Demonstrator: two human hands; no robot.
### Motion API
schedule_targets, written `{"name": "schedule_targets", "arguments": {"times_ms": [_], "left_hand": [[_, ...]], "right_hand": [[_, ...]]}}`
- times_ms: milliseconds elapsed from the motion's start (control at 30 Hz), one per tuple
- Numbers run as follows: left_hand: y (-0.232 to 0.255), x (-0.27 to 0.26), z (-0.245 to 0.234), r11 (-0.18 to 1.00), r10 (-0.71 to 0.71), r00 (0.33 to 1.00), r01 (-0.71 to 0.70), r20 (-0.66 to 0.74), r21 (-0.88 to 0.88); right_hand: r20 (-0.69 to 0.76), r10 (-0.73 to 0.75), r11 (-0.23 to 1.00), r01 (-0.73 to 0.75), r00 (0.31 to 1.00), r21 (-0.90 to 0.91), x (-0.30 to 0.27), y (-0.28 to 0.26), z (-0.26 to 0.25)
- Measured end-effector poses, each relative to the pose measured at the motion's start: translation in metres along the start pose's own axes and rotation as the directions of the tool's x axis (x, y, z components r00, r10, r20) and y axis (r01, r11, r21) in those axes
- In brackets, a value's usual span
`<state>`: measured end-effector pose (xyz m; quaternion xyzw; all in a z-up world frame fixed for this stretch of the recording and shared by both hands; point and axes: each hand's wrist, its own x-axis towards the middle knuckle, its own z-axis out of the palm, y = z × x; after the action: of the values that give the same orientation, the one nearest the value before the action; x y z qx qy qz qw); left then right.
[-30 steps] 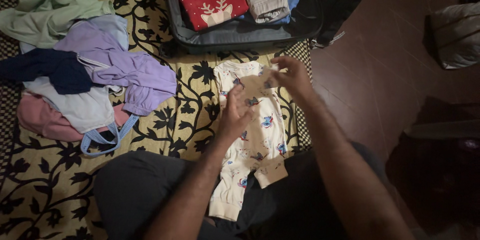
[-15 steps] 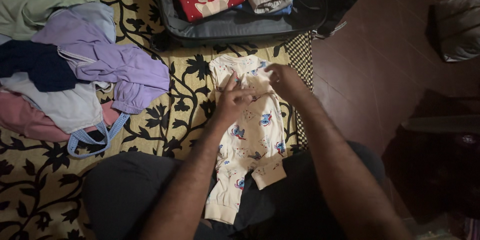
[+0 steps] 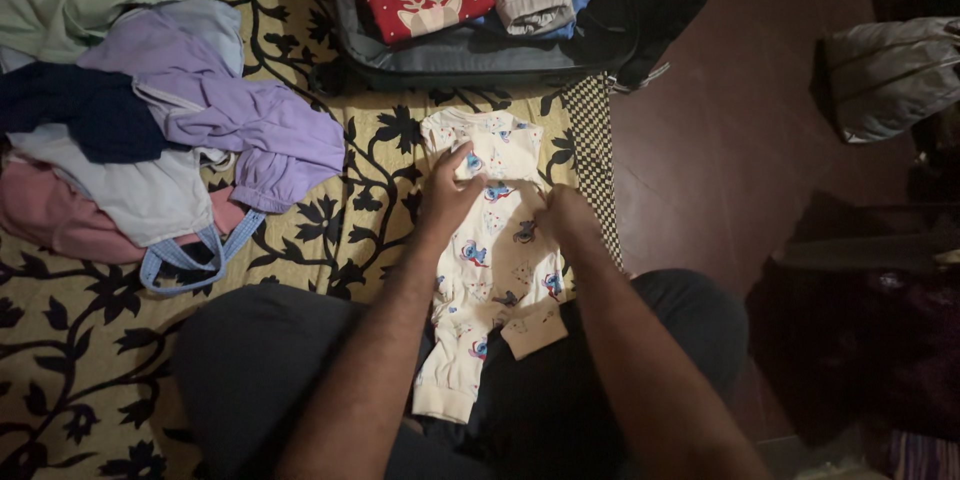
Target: The person folds an infant bodysuit by hand on a patterned mat. They spread the garment flat, fold the sleeves and sides inward, and then fold the legs upward to create a small rectangular bundle before setting it aside.
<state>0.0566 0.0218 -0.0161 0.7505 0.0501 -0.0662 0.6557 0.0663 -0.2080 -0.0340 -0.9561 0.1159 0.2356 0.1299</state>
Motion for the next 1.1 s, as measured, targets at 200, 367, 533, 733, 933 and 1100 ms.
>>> {"name": "schedule_targets", "arguments": {"times_ms": [200,367,533,733,933,1100], "left_hand": [[0.009,-0.005,-0.008,0.948,-0.172,0.984,0.180,0.056,-0.262],[-0.010,-0.001,-0.004,0.976,0.014,1.000,-0.011,0.013,-0.220],[0.003,0.005,-0.006,0.933,-0.181,0.983,0.185,0.041,-0.307],[-0.002,0.025,-0.011,0.915,-0.096,0.995,0.103,0.038,-0.390],[-0.003,0.026,-0.010,0.925,-0.116,0.993,0.120,0.031,-0.360],[0.000,0.023,-0.009,0.957,-0.099,0.994,0.106,0.040,-0.271]], "right_hand": [[-0.056,0.068,0.992,-0.062,0.996,0.111,-0.026,-0.010,0.002],[-0.121,0.002,0.997,0.007,0.993,0.074,-0.052,-0.006,0.012],[0.092,0.144,0.976,-0.156,0.985,0.148,-0.091,-0.018,0.009],[0.081,0.050,0.999,-0.051,0.995,0.007,-0.118,-0.023,0.026],[0.020,0.004,0.990,-0.001,1.000,-0.138,-0.123,-0.010,0.042],[0.155,0.074,0.980,-0.043,0.985,-0.196,-0.119,-0.004,0.045]]}}
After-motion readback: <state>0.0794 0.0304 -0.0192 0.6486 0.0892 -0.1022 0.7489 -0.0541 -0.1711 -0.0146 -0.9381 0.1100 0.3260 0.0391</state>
